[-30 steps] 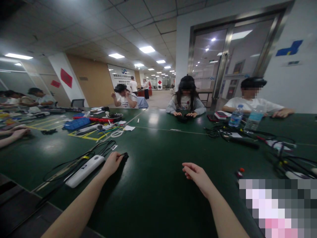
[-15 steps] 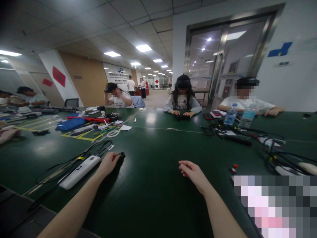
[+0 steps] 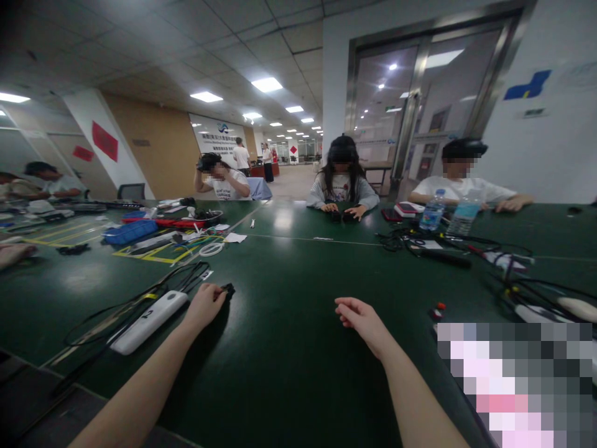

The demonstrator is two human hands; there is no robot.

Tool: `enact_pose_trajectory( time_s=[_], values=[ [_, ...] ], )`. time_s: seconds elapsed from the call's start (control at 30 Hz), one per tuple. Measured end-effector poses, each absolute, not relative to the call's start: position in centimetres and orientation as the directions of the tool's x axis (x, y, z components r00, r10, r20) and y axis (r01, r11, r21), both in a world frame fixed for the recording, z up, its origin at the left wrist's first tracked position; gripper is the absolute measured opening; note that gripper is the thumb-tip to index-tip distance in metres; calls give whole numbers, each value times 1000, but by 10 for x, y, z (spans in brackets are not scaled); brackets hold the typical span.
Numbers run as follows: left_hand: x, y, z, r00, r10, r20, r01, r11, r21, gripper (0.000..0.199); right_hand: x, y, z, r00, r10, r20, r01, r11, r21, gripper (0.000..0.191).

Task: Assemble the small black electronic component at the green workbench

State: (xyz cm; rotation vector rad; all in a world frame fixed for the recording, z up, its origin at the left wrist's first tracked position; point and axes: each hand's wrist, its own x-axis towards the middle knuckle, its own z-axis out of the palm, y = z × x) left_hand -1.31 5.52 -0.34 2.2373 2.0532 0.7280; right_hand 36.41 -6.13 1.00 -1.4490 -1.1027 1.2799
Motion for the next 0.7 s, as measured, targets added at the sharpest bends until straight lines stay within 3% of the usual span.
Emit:
enact_pose_trajectory(
  time_s=[0.3,0.7],
  values=[
    [-11,54,-4,-47,946,320,934,-72,351,18,365,-61,10,58,977,-207,60,-211,-976,32],
    [-20,58,-7,-70,937,342,972,-13,235,25,367,-61,9,66,973,-223,66,-227,-972,31]
  ],
)
